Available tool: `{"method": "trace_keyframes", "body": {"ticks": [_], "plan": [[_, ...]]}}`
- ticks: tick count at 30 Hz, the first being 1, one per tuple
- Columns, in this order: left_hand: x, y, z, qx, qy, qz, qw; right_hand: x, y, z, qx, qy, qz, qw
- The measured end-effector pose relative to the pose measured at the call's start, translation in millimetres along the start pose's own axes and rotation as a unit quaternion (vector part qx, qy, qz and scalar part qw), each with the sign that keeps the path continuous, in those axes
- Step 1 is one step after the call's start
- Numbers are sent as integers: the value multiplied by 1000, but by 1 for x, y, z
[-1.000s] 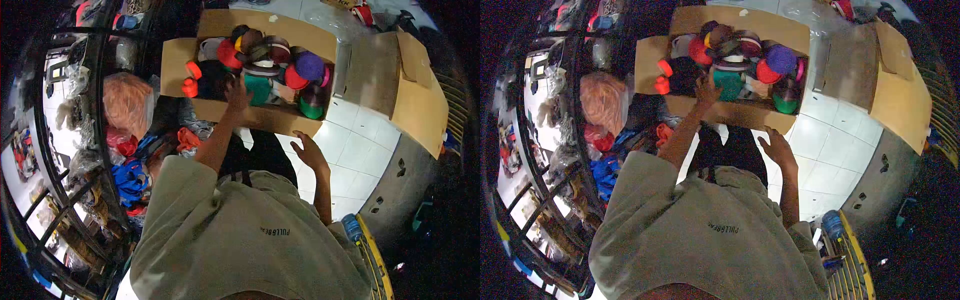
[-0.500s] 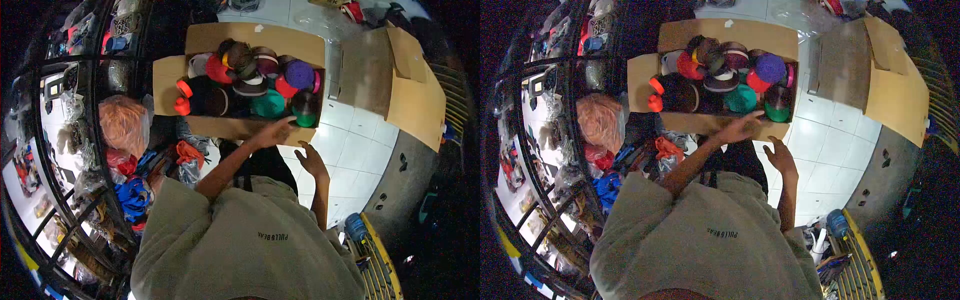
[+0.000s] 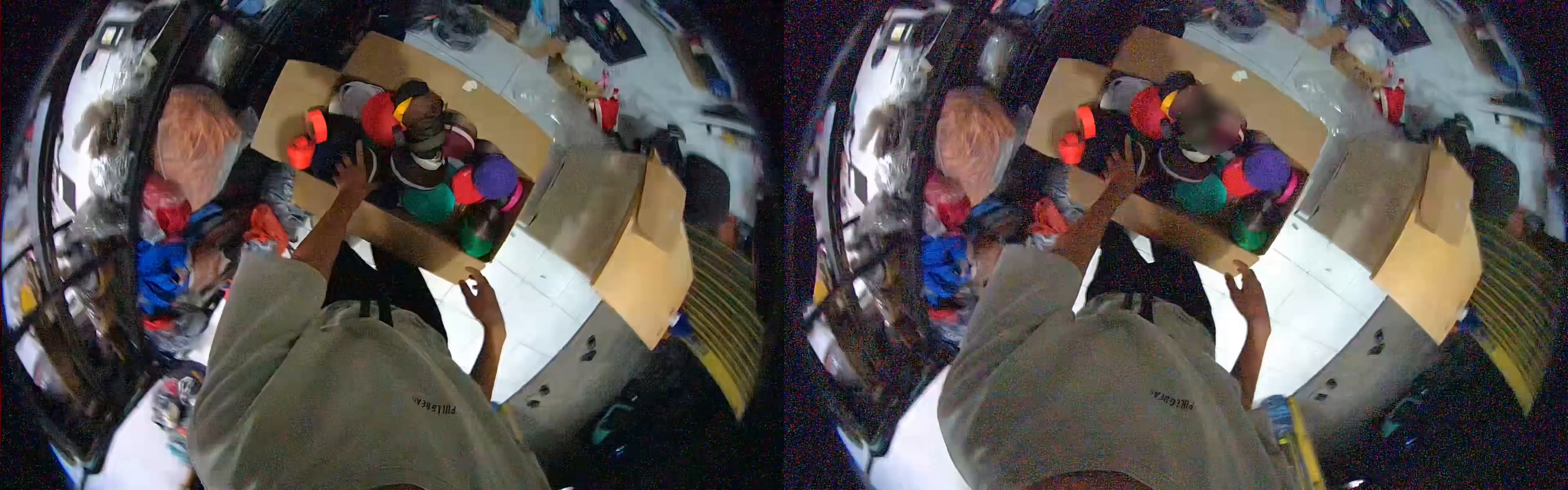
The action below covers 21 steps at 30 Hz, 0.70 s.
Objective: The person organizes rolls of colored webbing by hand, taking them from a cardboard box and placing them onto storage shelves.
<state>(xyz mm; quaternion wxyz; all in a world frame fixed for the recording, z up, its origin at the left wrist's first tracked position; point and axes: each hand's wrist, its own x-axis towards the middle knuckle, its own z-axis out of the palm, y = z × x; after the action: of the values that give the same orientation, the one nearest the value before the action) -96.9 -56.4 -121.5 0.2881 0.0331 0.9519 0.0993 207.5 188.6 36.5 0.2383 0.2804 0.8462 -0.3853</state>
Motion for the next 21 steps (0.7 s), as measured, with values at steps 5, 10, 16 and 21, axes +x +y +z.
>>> {"method": "trace_keyframes", "body": {"ticks": [5,10,16,21], "plan": [[3,-20,17,-57,43,51,996,-3,-5,-20,21,-2,-1,1000],[-25,-18,-15,-320,-8,81,944,2,-8,-27,-28,-32,-23,999],[-94,50,26,-309,123,177,926,32,-23,-25,-52,-18,-99,994],[-94,30,27,-352,181,198,897,41,-60,-23,-4,-42,-46,998]]}}
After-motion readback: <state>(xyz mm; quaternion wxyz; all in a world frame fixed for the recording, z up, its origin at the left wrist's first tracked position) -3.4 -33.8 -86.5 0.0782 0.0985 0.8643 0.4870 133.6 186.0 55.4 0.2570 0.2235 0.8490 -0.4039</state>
